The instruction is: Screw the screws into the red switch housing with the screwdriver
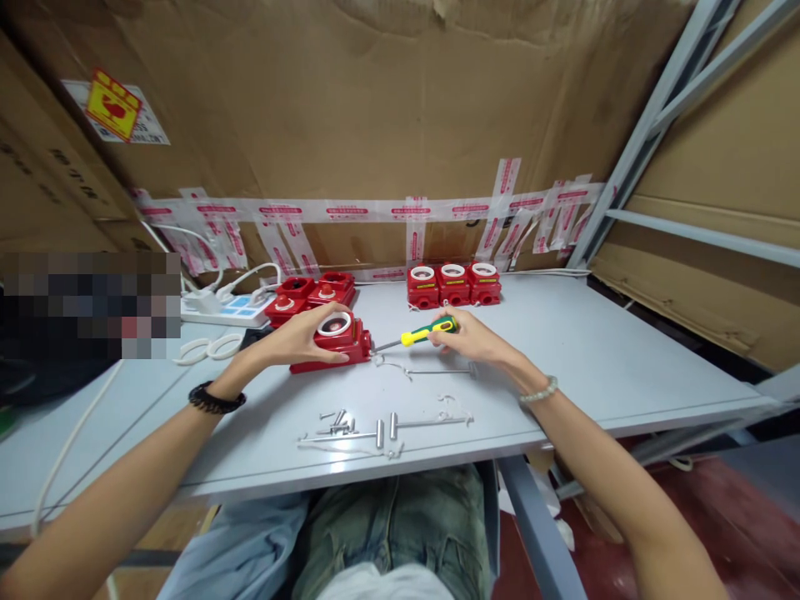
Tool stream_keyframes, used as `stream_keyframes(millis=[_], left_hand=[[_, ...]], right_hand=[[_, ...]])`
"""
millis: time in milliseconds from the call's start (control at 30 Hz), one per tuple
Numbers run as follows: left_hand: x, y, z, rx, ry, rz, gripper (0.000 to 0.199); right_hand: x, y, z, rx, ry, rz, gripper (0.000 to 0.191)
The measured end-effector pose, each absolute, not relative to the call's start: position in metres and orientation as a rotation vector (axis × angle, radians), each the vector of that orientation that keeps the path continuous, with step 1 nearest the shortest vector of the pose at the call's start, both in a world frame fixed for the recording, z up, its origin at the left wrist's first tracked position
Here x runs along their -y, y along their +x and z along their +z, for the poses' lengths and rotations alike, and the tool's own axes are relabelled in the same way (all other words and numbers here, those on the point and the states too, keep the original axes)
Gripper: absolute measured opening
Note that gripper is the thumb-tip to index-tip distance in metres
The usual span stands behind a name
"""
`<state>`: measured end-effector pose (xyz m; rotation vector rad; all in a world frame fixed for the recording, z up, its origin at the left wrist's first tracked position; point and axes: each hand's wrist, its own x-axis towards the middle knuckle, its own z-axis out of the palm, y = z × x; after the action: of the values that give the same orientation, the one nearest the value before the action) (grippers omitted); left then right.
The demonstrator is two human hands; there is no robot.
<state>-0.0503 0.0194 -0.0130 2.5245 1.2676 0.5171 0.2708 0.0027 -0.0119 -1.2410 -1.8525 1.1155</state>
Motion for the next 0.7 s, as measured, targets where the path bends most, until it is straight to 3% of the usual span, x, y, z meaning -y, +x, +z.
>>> stream_keyframes(millis=[233,467,700], left_hand=[[-0.017,-0.048,-0.015,-1.429,2.618,0.415,0.068],[-0.015,-0.040,-0.017,-1.319,2.888,0.438,0.067],[-0.009,-0.027,-0.014,-1.239,2.978,0.300,0.037]], right_hand=[[-0.017,0.269,-0.030,1.867,-1.380,0.889,0.038],[-0.012,0.270,-0.022,1.858,-1.340,1.028,0.022],[-0.024,0.267,-0.033,1.832,-1.428,0.781,0.042]])
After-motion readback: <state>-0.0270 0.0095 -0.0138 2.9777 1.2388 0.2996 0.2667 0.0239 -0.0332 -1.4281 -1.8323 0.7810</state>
